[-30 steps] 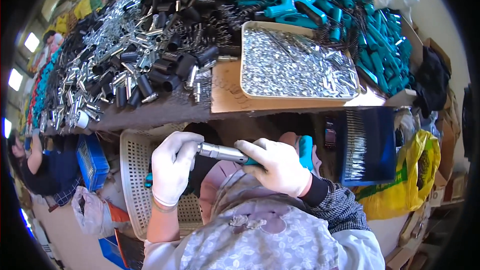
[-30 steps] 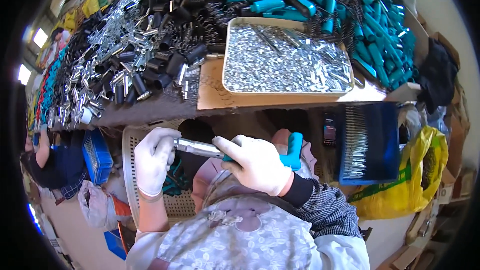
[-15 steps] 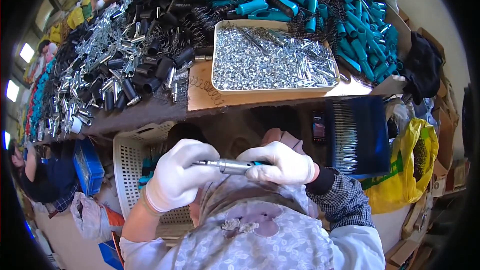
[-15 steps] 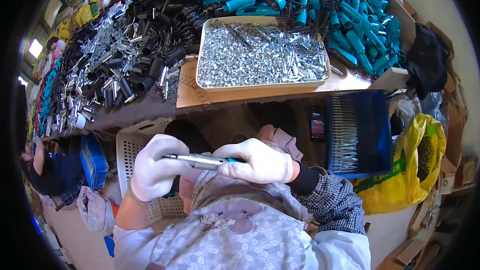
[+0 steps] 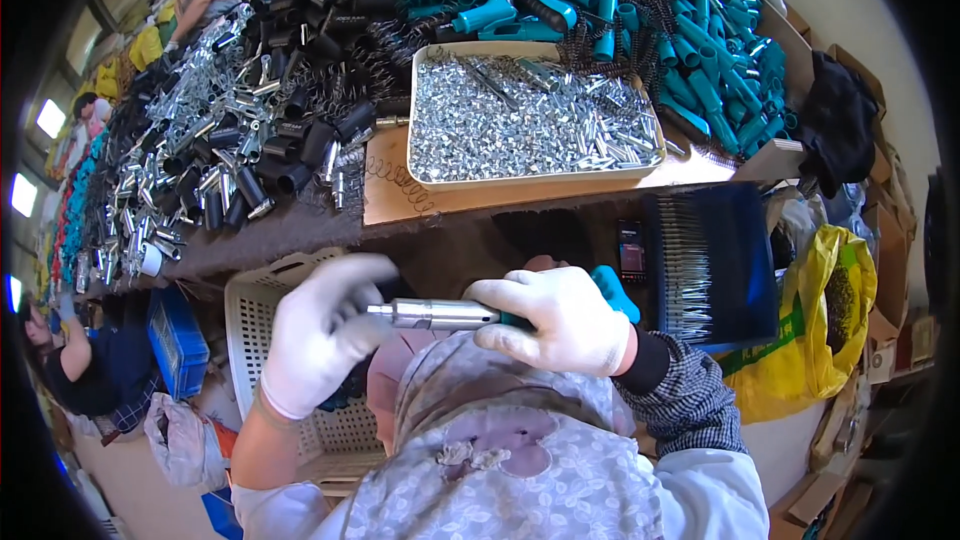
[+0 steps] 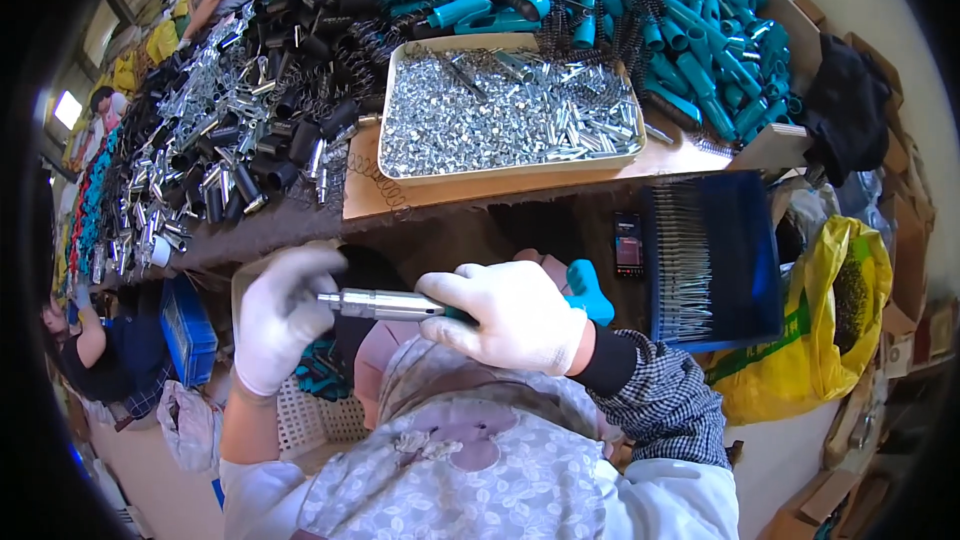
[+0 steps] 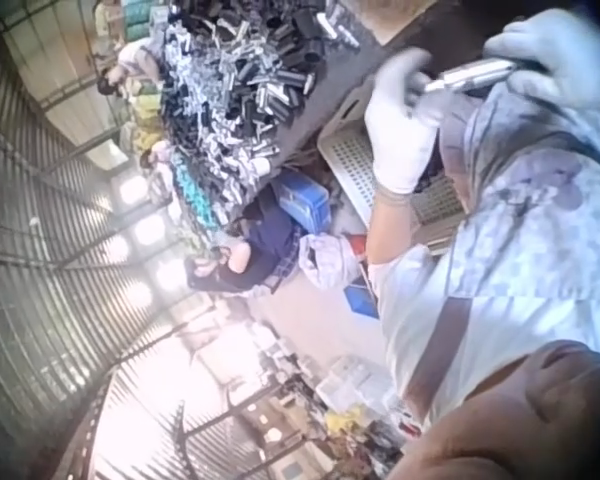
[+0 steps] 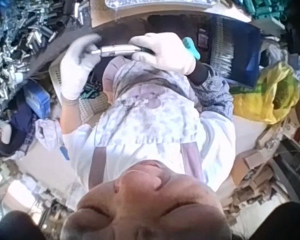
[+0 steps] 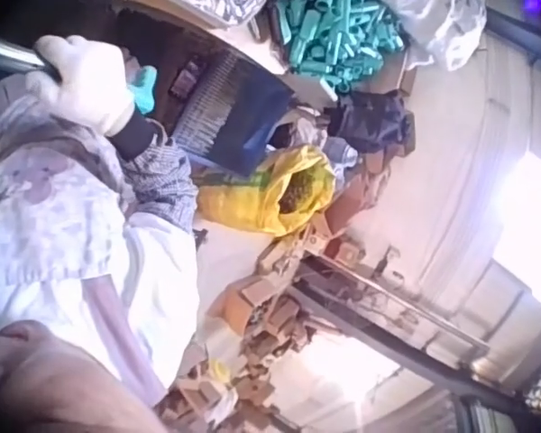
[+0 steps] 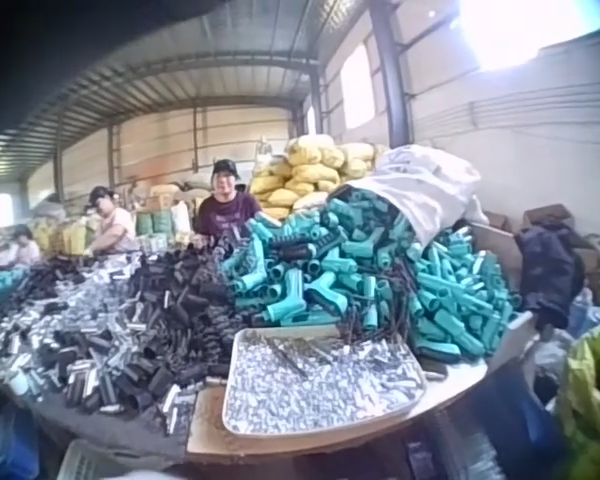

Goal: Assembling small hardware components consisting of plastic handles and metal parts at a factory workbench.

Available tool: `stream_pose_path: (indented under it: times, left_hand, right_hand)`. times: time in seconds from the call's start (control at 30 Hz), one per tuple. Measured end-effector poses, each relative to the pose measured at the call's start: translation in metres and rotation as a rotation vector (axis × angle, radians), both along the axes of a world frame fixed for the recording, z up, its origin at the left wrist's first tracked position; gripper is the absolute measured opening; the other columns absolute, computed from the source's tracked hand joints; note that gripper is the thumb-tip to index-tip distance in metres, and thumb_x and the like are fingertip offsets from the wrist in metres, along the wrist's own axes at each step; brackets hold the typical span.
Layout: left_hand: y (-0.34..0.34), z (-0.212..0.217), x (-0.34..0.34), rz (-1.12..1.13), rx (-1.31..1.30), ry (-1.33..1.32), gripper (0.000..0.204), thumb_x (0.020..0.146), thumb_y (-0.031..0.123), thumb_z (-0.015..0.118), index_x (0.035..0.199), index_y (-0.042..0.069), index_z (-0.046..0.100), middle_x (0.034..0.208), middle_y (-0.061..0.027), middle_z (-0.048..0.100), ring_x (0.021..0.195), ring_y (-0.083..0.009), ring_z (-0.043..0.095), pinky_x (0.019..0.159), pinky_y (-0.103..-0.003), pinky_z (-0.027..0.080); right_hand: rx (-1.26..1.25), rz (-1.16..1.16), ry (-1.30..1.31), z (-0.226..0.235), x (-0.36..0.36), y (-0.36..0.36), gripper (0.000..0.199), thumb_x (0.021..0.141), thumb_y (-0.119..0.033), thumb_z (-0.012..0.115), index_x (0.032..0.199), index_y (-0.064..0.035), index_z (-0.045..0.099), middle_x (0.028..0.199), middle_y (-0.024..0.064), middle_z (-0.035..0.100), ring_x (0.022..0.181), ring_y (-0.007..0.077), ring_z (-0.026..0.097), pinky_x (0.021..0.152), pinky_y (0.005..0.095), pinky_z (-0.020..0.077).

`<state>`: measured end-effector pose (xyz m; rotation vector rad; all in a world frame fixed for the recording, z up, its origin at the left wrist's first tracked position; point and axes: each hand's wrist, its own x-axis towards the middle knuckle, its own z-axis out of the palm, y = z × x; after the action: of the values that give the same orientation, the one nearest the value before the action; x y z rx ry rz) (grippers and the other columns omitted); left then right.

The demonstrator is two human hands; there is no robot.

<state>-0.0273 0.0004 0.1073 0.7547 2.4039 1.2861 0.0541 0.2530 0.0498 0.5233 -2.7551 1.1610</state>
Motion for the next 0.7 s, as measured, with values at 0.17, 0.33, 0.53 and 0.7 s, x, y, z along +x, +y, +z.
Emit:
stream_pose_path:
  times: [0.17, 0.33, 0.53, 0.7]
  left_hand:
    - [0.006, 0.001, -0.003, -0.52, -0.005, 1.069, 0.025, 0.066, 0.015, 0.072, 0.091, 0.011, 0.072, 0.097, -0.0061, 0.069, 0.089, -0.0277, 0.067, 0.077, -0.04, 0.054]
    - [-0.001, 0.006, -0.003, 0.021, -0.079, -0.309, 0.042, 0.078, 0.03, 0.077, 0.11, 0.004, 0.071, 0.095, -0.0086, 0.066, 0.08, -0.0211, 0.064, 0.074, -0.033, 0.052]
    - [0.0, -0.008, 0.006, -0.115, -0.019, 0.736, 0.03, 0.068, 0.02, 0.077, 0.092, 0.002, 0.07, 0.098, -0.0099, 0.066, 0.093, -0.0319, 0.064, 0.082, -0.042, 0.053]
    - [0.007, 0.005, -0.004, -0.432, -0.09, 0.746, 0.022, 0.072, 0.015, 0.07, 0.093, 0.009, 0.072, 0.098, -0.0118, 0.068, 0.09, -0.0308, 0.066, 0.079, -0.04, 0.054]
  right_hand:
    - [-0.016, -0.001, 0.054, 0.002, 0.002, 0.004, 0.039, 0.091, -0.037, 0.07, 0.119, -0.0105, 0.067, 0.084, 0.013, 0.067, 0.076, 0.0335, 0.068, 0.067, 0.0422, 0.0546]
    - [0.058, -0.015, 0.109, 0.002, 0.0, -0.003, 0.038, 0.09, -0.038, 0.07, 0.116, -0.0108, 0.066, 0.08, 0.0132, 0.063, 0.073, 0.0346, 0.067, 0.065, 0.0442, 0.0539]
    - [0.051, -0.009, 0.173, -0.001, -0.002, -0.004, 0.039, 0.088, -0.036, 0.073, 0.117, -0.0093, 0.068, 0.078, 0.0102, 0.064, 0.071, 0.0308, 0.068, 0.063, 0.0403, 0.0546]
    - [-0.002, 0.045, 0.214, -0.004, -0.009, 0.0, 0.043, 0.085, -0.036, 0.076, 0.118, -0.0093, 0.067, 0.076, 0.0093, 0.062, 0.068, 0.0298, 0.067, 0.061, 0.0397, 0.0539]
